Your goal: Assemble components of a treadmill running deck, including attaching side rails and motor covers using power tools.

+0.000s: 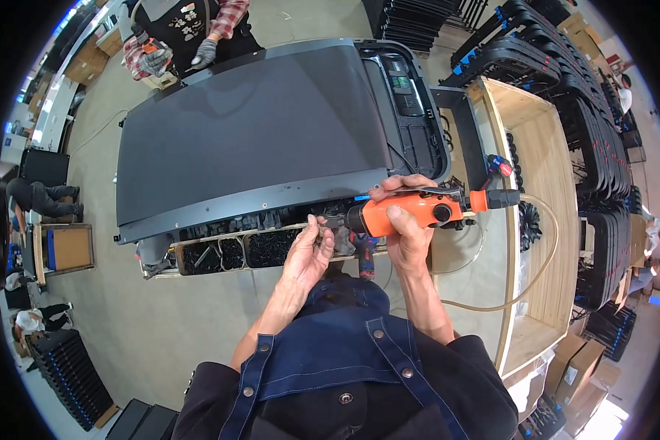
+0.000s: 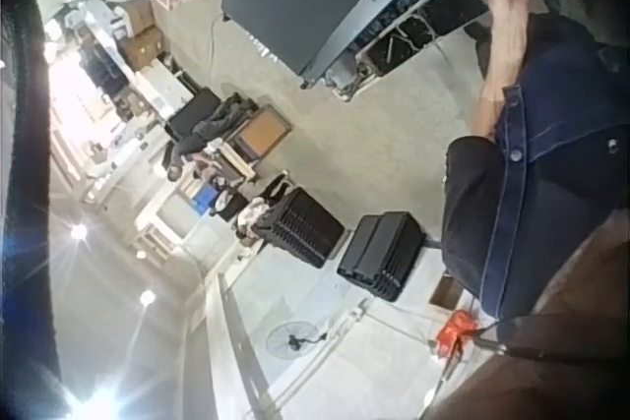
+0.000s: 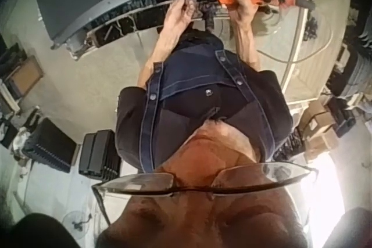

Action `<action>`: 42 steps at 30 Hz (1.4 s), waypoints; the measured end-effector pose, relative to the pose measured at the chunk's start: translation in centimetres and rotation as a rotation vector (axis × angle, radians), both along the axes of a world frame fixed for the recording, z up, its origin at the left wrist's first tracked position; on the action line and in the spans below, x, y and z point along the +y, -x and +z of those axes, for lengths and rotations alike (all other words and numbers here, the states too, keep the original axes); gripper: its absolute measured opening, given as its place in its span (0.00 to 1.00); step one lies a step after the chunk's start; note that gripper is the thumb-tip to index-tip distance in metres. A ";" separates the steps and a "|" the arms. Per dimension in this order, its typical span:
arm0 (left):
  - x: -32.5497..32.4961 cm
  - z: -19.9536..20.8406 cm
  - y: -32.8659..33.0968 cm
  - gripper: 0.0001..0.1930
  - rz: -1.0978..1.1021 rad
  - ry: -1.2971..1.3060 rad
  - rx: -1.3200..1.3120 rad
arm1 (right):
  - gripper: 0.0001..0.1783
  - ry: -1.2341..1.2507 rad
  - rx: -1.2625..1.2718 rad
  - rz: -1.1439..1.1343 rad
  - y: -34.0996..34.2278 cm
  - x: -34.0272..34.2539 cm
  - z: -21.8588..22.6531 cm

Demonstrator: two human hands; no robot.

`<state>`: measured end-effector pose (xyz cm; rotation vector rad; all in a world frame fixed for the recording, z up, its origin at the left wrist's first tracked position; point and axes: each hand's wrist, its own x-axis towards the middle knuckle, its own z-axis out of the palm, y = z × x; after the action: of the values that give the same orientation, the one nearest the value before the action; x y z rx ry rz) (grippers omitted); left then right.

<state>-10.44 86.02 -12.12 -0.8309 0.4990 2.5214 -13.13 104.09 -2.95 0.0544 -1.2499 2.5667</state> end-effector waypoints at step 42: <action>-20.6 -1.6 -0.7 0.23 -0.312 -0.011 0.215 | 0.24 -0.846 0.093 0.173 6.2 -21.0 0.7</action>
<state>-9.70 65.40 -13.70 -0.4384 0.6305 2.3282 -19.33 83.09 -2.23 0.4584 -2.2597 1.9313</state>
